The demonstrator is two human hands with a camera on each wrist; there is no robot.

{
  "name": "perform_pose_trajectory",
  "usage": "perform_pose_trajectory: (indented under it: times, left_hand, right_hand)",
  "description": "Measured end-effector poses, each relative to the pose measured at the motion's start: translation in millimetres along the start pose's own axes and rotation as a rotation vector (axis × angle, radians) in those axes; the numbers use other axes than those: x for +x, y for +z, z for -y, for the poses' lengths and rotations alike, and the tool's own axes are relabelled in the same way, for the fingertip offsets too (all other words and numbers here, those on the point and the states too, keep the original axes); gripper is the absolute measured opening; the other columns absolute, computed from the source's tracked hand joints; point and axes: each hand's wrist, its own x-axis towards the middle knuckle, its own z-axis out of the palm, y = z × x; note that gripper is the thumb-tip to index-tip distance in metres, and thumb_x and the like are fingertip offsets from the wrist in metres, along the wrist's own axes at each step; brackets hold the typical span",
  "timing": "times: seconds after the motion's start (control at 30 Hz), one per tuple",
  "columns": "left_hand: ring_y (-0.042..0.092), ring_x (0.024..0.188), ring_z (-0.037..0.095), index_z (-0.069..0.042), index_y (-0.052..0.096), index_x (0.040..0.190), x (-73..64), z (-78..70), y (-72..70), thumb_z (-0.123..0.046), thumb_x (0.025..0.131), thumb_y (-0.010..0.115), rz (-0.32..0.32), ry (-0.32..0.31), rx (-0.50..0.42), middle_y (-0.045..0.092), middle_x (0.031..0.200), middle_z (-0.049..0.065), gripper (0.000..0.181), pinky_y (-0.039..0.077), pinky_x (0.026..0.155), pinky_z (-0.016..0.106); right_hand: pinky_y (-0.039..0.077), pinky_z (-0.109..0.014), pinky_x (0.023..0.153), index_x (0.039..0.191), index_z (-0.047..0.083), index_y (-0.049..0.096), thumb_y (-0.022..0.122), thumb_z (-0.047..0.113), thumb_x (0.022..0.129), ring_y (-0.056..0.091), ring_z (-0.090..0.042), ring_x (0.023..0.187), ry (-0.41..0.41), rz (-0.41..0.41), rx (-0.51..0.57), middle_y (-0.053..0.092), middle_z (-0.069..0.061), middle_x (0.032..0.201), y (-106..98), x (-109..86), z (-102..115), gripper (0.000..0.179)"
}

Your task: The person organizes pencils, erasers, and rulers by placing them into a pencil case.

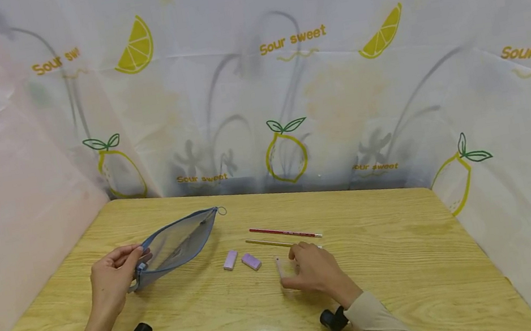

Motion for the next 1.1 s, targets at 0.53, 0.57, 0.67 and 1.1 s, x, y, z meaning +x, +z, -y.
perform_pose_trajectory:
  times: [0.53, 0.57, 0.67, 1.1]
  left_hand:
    - [0.069, 0.076, 0.007, 0.004, 0.068, 0.112, 1.6, 2.6, 0.4, -0.017, 0.097, 0.063, -0.005, -0.002, 0.019, 0.072, 0.093, 0.014, 0.026, 0.035, 0.039, 0.022]
    - [0.069, 0.076, 0.007, 0.004, 0.068, 0.112, 1.5, 2.5, 0.5, -0.017, 0.097, 0.063, -0.005, -0.001, 0.018, 0.072, 0.093, 0.014, 0.026, 0.035, 0.039, 0.021]
    - [0.069, 0.075, 0.007, 0.004, 0.068, 0.111, 0.9, 1.5, 0.7, -0.017, 0.097, 0.063, -0.006, 0.005, 0.016, 0.073, 0.093, 0.013, 0.026, 0.036, 0.040, 0.021]
    - [0.066, 0.070, 0.005, 0.004, 0.069, 0.109, -1.8, -1.1, 1.6, -0.019, 0.096, 0.064, -0.017, 0.019, 0.039, 0.073, 0.090, 0.012, 0.027, 0.037, 0.041, 0.023]
  right_hand:
    - [0.050, -0.038, 0.067, 0.106, 0.009, 0.066, 0.074, 0.040, 0.077, 0.058, -0.019, 0.090, -0.007, -0.069, 0.021, 0.060, -0.001, 0.099, -8, -3.1, 6, 0.043]
    - [0.050, -0.038, 0.067, 0.106, 0.009, 0.066, 0.074, 0.039, 0.077, 0.058, -0.019, 0.090, -0.005, -0.074, 0.022, 0.060, -0.001, 0.100, -8, -3.3, 6, 0.043]
    - [0.050, -0.039, 0.068, 0.107, 0.009, 0.067, 0.073, 0.039, 0.077, 0.058, -0.020, 0.092, -0.002, -0.087, 0.027, 0.061, -0.002, 0.100, -9, -3.7, 7, 0.043]
    - [0.050, -0.040, 0.071, 0.107, 0.009, 0.069, 0.074, 0.041, 0.077, 0.059, -0.019, 0.092, -0.019, -0.131, 0.040, 0.062, 0.000, 0.100, -17, -5.7, 12, 0.044]
